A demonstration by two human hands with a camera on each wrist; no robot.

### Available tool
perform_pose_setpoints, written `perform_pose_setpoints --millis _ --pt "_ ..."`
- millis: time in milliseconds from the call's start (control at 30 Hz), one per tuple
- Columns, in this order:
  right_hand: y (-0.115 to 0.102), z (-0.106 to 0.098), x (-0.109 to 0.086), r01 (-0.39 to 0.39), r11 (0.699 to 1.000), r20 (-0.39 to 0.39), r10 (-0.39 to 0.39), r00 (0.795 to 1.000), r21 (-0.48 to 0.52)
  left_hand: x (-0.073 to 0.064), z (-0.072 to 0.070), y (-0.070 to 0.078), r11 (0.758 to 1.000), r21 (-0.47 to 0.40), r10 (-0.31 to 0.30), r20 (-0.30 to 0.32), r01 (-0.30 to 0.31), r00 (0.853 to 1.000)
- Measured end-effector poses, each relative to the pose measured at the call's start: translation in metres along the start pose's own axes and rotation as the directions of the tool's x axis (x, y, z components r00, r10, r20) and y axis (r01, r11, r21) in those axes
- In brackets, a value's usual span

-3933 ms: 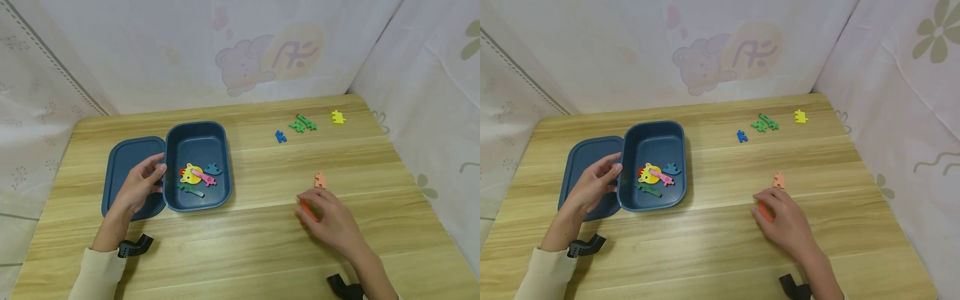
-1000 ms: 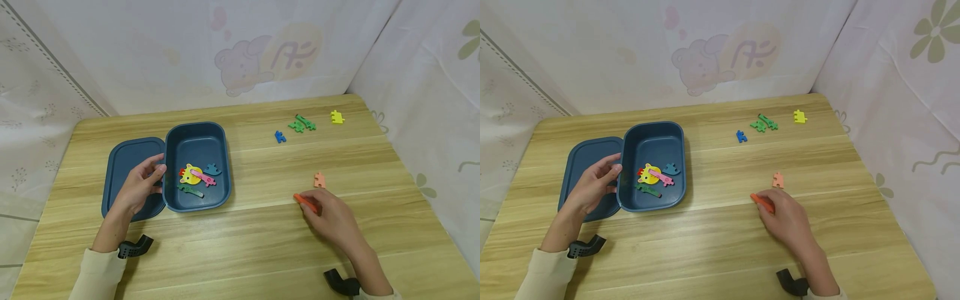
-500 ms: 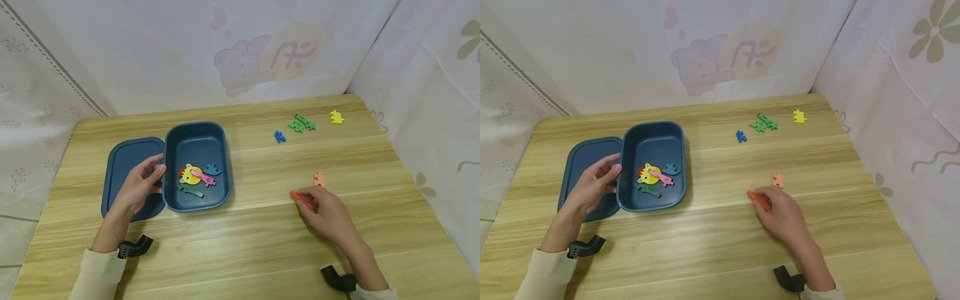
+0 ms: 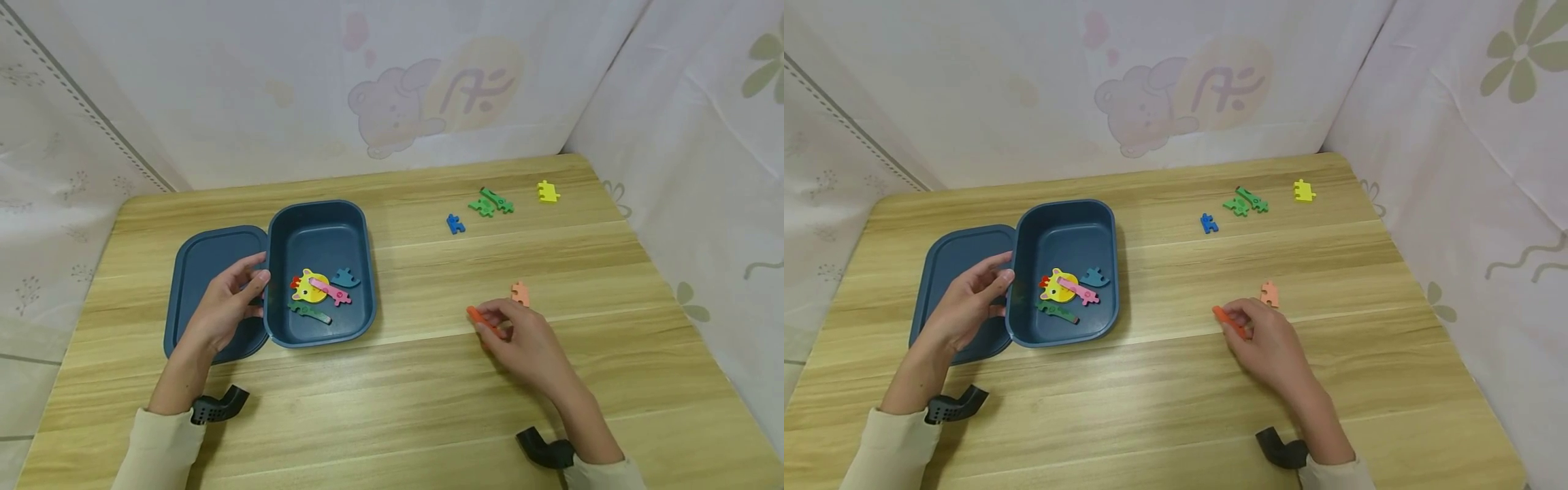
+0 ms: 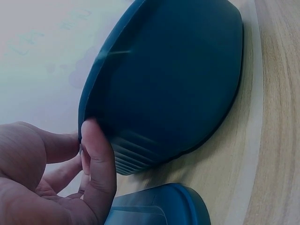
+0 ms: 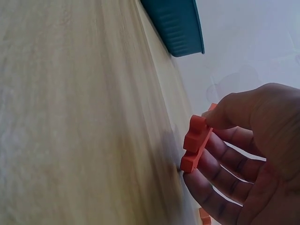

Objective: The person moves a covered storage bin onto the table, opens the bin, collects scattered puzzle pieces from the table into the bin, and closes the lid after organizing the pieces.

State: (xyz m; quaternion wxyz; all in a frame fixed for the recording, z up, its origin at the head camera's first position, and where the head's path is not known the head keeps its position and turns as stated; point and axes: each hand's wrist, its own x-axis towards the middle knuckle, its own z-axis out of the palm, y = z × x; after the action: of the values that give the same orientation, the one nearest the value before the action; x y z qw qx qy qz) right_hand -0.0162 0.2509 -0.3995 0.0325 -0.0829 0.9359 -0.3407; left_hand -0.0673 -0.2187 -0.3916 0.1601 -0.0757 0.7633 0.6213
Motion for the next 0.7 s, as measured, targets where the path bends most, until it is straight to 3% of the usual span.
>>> perform_pose_setpoints --millis 533,700 --pt "-0.004 0.002 0.011 -0.045 0.996 0.024 0.043 0.999 0.081 0.0 0.0 -0.001 1.0 0.01 -0.003 -0.008 0.003 1.0" --pt "-0.003 0.004 0.015 -0.026 0.994 0.02 0.024 1.0 0.111 0.0 0.001 0.0 1.0 0.013 -0.005 -0.008 0.005 1.0"
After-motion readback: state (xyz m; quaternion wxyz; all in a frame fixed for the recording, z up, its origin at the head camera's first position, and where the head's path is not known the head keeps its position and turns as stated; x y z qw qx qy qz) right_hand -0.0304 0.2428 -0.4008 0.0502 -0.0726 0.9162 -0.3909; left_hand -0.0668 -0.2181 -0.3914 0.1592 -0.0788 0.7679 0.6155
